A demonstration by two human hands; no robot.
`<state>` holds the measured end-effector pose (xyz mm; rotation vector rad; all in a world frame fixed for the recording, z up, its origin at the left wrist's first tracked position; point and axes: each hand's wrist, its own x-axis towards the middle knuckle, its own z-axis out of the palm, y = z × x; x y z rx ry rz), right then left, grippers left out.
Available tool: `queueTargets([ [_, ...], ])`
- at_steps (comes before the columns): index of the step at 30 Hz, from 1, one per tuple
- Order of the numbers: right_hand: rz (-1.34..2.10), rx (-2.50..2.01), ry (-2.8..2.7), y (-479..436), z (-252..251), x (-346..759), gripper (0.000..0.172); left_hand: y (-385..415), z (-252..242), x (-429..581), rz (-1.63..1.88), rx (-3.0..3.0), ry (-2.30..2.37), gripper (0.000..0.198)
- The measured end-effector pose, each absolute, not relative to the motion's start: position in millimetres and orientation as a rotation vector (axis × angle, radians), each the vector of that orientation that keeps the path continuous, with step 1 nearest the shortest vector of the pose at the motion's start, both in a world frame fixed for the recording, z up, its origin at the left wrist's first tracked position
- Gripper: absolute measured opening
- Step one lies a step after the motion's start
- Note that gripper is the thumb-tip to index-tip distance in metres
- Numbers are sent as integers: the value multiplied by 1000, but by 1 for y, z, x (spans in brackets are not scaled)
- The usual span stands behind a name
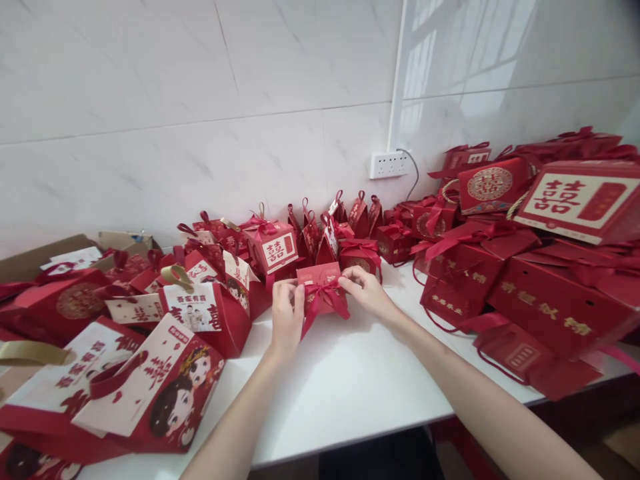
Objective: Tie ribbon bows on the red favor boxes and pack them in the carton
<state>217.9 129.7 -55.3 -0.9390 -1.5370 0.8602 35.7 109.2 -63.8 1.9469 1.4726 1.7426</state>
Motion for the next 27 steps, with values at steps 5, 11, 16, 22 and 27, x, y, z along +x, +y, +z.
queueTargets([
  [5, 798, -968, -1567, 126, -51, 218, 26, 111, -67, 37, 1761, 1950, 1446, 25],
  [11, 951, -962, -1525, 129, -48, 223, 35, 110, -65, 38, 1767, 1945, 1453, 23],
  [16, 1036, -954, -1459, 129, -47, 222, 41, 109, -65, 38, 1774, 1964, 1463, 19],
  [22, 1189, -916, -1295, 131, -50, 219, 47, 109, -65, 40, 1776, 1985, 1466, 19],
  [27, 1237, -897, -1228, 131, -54, 216, 50, 109, -65, 42, 1777, 1987, 1477, 17],
])
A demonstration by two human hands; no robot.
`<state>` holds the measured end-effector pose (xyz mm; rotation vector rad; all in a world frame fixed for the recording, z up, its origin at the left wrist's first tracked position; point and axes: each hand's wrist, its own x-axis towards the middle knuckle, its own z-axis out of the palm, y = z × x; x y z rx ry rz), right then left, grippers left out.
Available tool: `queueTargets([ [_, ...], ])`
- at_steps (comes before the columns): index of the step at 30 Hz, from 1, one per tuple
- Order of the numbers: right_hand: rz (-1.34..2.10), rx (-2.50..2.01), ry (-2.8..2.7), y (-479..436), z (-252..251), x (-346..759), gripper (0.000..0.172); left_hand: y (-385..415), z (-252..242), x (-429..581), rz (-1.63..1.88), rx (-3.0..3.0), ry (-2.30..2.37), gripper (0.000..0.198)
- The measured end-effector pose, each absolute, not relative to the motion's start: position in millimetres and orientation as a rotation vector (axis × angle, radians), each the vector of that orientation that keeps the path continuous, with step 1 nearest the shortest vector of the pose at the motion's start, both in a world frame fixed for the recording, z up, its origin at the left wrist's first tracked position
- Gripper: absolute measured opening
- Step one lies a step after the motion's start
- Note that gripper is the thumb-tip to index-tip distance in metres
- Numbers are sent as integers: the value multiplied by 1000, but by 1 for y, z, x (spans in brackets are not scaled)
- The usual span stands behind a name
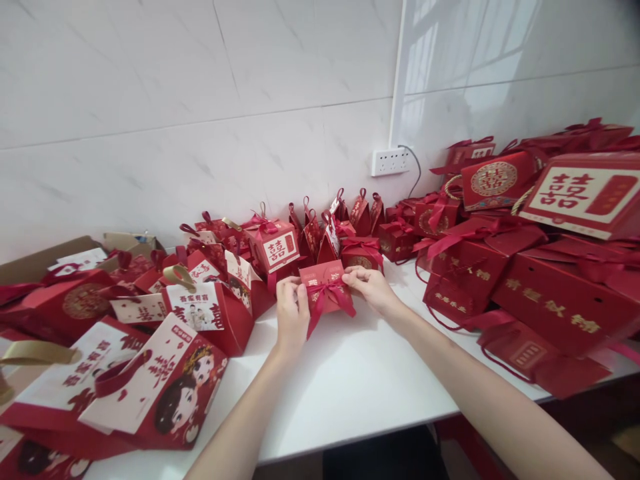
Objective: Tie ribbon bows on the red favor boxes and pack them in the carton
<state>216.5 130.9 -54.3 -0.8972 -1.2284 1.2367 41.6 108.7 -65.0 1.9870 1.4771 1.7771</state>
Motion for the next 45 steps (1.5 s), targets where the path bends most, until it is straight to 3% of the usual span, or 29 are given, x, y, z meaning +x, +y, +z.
queueTargets([
  [9, 1153, -888, -1321, 131, -55, 221, 36, 112, -65, 39, 1760, 1925, 1474, 19],
  [10, 1139, -866, -1389, 130, -54, 223, 41, 112, -65, 37, 1751, 1914, 1469, 20],
  [11, 1124, -844, -1485, 128, -53, 226, 57, 112, -65, 36, 1742, 1906, 1461, 21],
  [13, 1052, -836, -1731, 123, -51, 230, 101, 112, -65, 33, 1724, 1899, 1438, 22],
  [15, 896, -897, -1939, 119, -50, 233, 119, 113, -64, 32, 1718, 1904, 1413, 23],
  [22, 485, -972, -2044, 123, -57, 228, 108, 103, -62, 36, 1939, 2116, 1367, 30],
  [28, 458, -920, -2073, 120, -59, 223, 97, 91, -64, 48, 1977, 2883, 1108, 14],
  [33, 484, -926, -2046, 117, -58, 222, 98, 91, -62, 46, 1996, 2987, 1109, 19],
  [45, 444, -939, -2016, 120, -60, 224, 96, 88, -56, 44, 2008, 3051, 997, 10],
])
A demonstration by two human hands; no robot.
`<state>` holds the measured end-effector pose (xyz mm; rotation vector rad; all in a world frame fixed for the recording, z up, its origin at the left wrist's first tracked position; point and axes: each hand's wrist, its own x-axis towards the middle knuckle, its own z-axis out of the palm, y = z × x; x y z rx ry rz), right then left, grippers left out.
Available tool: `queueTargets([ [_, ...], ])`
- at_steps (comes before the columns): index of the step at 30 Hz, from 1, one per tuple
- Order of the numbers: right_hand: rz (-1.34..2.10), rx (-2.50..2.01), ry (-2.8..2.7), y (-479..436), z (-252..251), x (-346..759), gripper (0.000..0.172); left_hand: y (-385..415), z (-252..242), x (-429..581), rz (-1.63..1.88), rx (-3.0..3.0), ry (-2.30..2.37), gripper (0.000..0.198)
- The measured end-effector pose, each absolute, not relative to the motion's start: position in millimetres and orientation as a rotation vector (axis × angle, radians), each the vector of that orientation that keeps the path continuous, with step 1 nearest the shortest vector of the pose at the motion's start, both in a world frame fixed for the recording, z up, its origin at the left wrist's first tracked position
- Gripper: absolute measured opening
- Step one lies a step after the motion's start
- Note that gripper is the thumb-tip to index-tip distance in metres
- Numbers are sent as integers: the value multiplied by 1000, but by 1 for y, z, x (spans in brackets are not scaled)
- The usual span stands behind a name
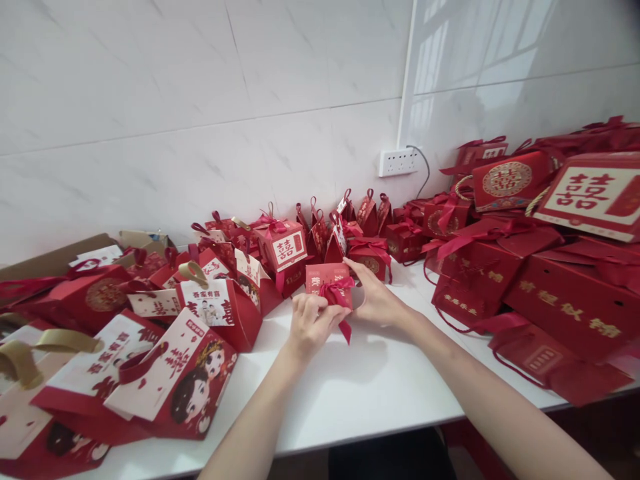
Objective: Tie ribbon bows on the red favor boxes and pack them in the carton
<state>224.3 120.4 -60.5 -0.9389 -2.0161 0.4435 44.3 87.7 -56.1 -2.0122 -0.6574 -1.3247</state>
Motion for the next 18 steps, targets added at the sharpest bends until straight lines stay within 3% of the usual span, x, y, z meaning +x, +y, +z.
queueTargets([
  [3, 402, -918, -2013, 122, -62, 225, 94, 92, -60, 44, -1421, -2009, -809, 11],
  [7, 383, -895, -2015, 123, -63, 226, 96, 100, -67, 38, -1730, -1965, -1182, 28],
  [11, 387, -895, -2019, 124, -64, 226, 99, 104, -68, 34, -1848, -2033, -1470, 22],
  [14, 390, -892, -2012, 124, -64, 226, 98, 101, -64, 36, -1789, -2047, -1354, 7],
  [18, 396, -885, -2015, 123, -63, 226, 97, 95, -59, 39, -1606, -2136, -935, 8],
])
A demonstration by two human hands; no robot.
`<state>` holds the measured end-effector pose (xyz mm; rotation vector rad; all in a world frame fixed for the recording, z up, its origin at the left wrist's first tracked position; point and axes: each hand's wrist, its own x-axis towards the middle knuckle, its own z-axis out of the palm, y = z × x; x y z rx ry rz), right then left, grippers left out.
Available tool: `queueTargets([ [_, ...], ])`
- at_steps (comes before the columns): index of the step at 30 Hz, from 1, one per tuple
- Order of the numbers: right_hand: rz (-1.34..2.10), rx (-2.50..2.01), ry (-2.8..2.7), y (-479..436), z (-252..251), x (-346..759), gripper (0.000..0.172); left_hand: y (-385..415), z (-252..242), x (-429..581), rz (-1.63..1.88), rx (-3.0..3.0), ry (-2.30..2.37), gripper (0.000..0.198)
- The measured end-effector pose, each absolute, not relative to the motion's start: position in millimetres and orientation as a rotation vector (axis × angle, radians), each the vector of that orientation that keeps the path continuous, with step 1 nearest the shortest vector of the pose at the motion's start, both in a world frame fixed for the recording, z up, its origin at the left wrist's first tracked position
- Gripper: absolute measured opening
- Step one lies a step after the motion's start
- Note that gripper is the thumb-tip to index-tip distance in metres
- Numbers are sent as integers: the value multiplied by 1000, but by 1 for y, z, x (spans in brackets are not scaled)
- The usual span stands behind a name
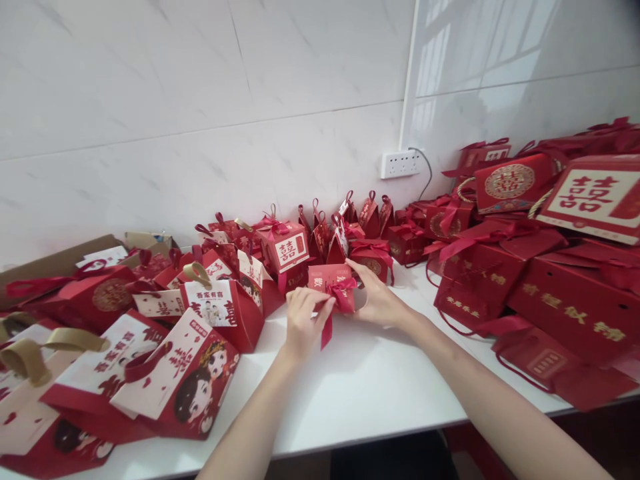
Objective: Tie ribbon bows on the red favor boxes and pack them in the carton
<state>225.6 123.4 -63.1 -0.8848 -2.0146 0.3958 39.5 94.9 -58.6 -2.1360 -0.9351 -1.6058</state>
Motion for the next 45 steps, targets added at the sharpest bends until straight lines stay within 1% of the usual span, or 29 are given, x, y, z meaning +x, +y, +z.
queueTargets([
  [3, 415, -875, -2028, 123, -64, 226, 95, 94, -57, 39, -1515, -2175, -788, 6],
  [7, 427, -865, -2026, 124, -65, 225, 95, 94, -56, 37, -1457, -2153, -716, 4],
  [10, 424, -873, -2022, 124, -63, 226, 95, 94, -55, 37, -1547, -2167, -747, 3],
  [12, 432, -896, -2018, 123, -61, 227, 97, 95, -54, 38, -1779, -2161, -964, 8],
  [15, 509, -935, -1997, 120, -58, 228, 102, 103, -54, 34, -2266, -1968, -1646, 18],
  [16, 562, -941, -1976, 120, -58, 228, 102, 108, -55, 31, -2370, -1871, -1838, 21],
  [18, 720, -951, -1892, 120, -57, 228, 101, 117, -59, 24, -2469, -1729, -2028, 27],
  [20, 925, -933, -1737, 121, -56, 228, 95, 126, -64, 18, -2496, -1665, -2050, 30],
  [21, 1039, -907, -1632, 123, -55, 228, 90, 130, -66, 16, -2515, -1644, -2058, 31],
  [24, 1434, -789, -1271, 126, -49, 227, 63, 134, -70, 16, -2560, -1665, -2065, 32],
  [26, 1661, -702, -1047, 124, -41, 228, 50, 132, -69, 19, -2568, -1725, -2052, 32],
  [28, 1794, -593, -890, 118, -32, 229, 45, 129, -67, 22, -2559, -1798, -2035, 33],
  [31, 1856, -433, -761, 104, -21, 232, 44, 124, -64, 24, -2519, -1898, -2011, 35],
  [34, 1820, -435, -801, 88, -13, 237, 47, 125, -65, 25, -2466, -1954, -1997, 34],
  [39, 1701, -653, -1007, 53, -3, 253, 63, 125, -65, 26, -2402, -2047, -1960, 34],
  [41, 1599, -774, -1092, 27, 1, 269, 68, 120, -63, 23, -2378, -2073, -1920, 32],
  [42, 1486, -849, -1150, 10, 3, 280, 70, 118, -63, 21, -2362, -2085, -1891, 30],
  [43, 1318, -938, -1213, -9, 6, 294, 72, 117, -63, 19, -2227, -2087, -1830, 28],
  [45, 828, -1153, -1336, -55, 14, 324, 81, 118, -67, 18, -2016, -2126, -1660, 22],
])
